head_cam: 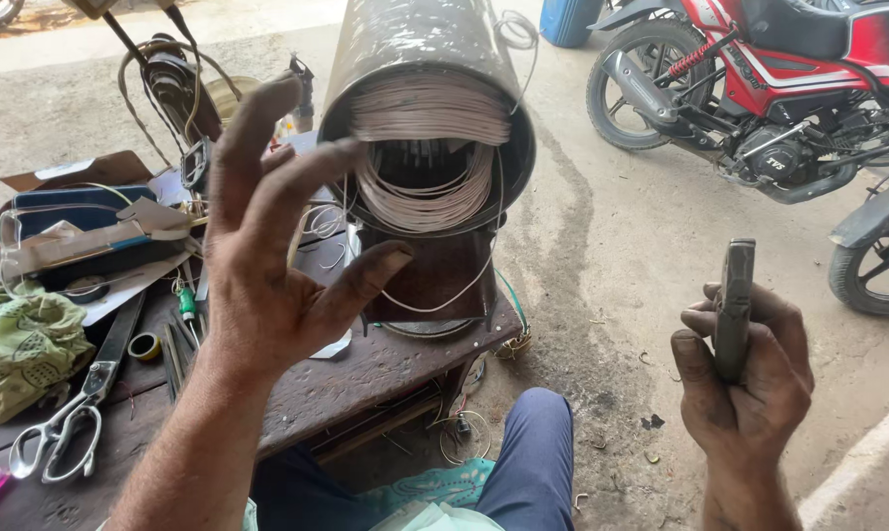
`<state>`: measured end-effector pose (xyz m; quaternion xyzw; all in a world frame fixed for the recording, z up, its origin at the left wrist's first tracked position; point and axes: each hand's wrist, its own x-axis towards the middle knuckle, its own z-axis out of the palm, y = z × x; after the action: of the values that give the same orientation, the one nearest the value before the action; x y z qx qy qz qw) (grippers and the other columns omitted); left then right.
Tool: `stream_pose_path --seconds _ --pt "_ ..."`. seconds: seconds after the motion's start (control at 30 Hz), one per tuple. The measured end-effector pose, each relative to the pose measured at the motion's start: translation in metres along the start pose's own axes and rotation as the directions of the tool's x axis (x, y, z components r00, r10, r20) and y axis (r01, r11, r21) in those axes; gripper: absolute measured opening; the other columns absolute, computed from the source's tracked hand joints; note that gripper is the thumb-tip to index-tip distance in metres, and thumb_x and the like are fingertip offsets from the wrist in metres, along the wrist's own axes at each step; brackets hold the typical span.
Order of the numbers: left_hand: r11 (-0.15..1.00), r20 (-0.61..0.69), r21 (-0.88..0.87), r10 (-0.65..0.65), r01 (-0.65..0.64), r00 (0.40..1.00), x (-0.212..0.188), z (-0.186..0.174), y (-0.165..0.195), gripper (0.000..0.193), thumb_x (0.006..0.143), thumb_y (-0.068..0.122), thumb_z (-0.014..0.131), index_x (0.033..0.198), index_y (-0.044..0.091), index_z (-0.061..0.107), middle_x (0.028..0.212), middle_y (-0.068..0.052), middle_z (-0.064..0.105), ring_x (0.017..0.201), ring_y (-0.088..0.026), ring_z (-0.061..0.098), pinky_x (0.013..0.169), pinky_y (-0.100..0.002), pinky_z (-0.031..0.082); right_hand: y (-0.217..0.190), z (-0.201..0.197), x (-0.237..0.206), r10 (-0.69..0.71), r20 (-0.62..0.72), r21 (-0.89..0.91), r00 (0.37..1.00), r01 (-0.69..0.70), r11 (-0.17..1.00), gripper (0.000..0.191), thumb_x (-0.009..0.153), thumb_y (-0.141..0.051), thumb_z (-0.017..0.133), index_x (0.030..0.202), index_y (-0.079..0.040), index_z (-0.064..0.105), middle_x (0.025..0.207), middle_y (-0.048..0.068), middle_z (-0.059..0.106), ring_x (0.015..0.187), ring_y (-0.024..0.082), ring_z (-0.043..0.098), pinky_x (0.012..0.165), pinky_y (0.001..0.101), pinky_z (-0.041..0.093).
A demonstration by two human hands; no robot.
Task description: The person winds insulated wire onto a cylindrical metal core mounted on a bench. They use pliers to cut and secure wire ends, a wooden stick to press and align the coils, and a hammer to tap the wire into place. The person repeatedly adjusts the wire layers and rotates the core to continue winding.
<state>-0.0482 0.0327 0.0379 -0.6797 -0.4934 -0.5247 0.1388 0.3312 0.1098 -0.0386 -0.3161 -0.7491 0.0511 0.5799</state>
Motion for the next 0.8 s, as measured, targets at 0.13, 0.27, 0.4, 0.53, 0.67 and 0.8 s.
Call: stream_pose_path --seconds 0.13,0.27,0.4,0.53,0.67,0.8 --pt "0.966 0.105 0.249 0.044 -0.07 0.993 -0.004 0.001 -0.01 0.053 0.087 0.05 0.088 0.127 0.018 0.076 0.168 -0.022 0.022 0.157 -0.044 0.029 0.131 -0.057 0.037 0.004 0.003 0.0 -0.019 0.015 -0.003 1.0 0.019 1.0 0.025 0.106 -0.029 0.079 0.108 -0.005 0.072 0.125 0.011 0.067 0.107 0.013 0.068 0.09 0.0248 0.058" --pt "0.977 0.131 0.203 0.044 -0.07 0.99 -0.007 0.011 -0.012 0.043 0.092 0.044 0.089 0.126 0.019 0.079 0.169 -0.025 0.016 0.16 -0.044 0.025 0.132 -0.056 0.04 0.014 0.007 0.0 -0.054 0.031 0.013 0.998 0.053 0.998 0.023 0.108 -0.029 0.079 0.109 -0.007 0.071 0.125 0.01 0.067 0.109 0.013 0.068 0.09 0.0247 0.06" --pt "0.964 0.121 0.245 0.072 -0.1 0.99 -0.007 0.018 -0.011 0.035 0.094 0.043 0.088 0.119 0.02 0.08 0.167 -0.031 0.013 0.157 -0.048 0.021 0.129 -0.056 0.04 0.004 0.017 0.012 -0.076 0.096 -0.048 0.992 0.081 0.996 0.022 0.098 -0.026 0.077 0.105 -0.007 0.071 0.123 0.011 0.068 0.09 0.011 0.066 0.071 0.0232 0.056" --pt "0.966 0.044 0.245 0.072 -0.08 0.996 -0.006 0.027 0.002 0.03 0.098 0.041 0.084 0.118 0.019 0.08 0.166 -0.03 0.014 0.157 -0.047 0.021 0.131 -0.055 0.038 -0.029 0.03 0.043 -0.184 0.174 -0.024 0.967 0.191 0.981 0.026 0.101 -0.027 0.075 0.105 -0.003 0.064 0.124 0.012 0.062 0.103 0.016 0.072 0.076 0.0256 0.062" --pt "0.957 0.036 0.268 0.104 -0.11 0.994 -0.001 0.046 0.023 0.038 0.099 0.04 0.078 0.123 0.011 0.077 0.161 -0.032 0.012 0.151 -0.05 0.022 0.128 -0.06 0.028 -0.061 0.026 0.08 -0.313 0.239 -0.3 0.919 0.377 0.876 0.03 0.103 -0.023 0.075 0.106 0.004 0.064 0.125 0.017 0.061 0.105 0.028 0.067 0.085 0.0395 0.06" --pt "0.96 0.016 0.266 0.089 -0.09 0.996 -0.005 0.07 0.038 0.042 0.107 0.038 0.074 0.135 0.006 0.073 0.164 -0.03 0.009 0.153 -0.054 0.017 0.13 -0.063 0.026 -0.072 0.021 0.104 -0.336 0.463 -0.657 0.821 0.571 0.492 0.019 0.109 -0.016 0.07 0.104 0.002 0.07 0.133 0.012 0.064 0.109 0.028 0.058 0.091 0.0435 0.045"
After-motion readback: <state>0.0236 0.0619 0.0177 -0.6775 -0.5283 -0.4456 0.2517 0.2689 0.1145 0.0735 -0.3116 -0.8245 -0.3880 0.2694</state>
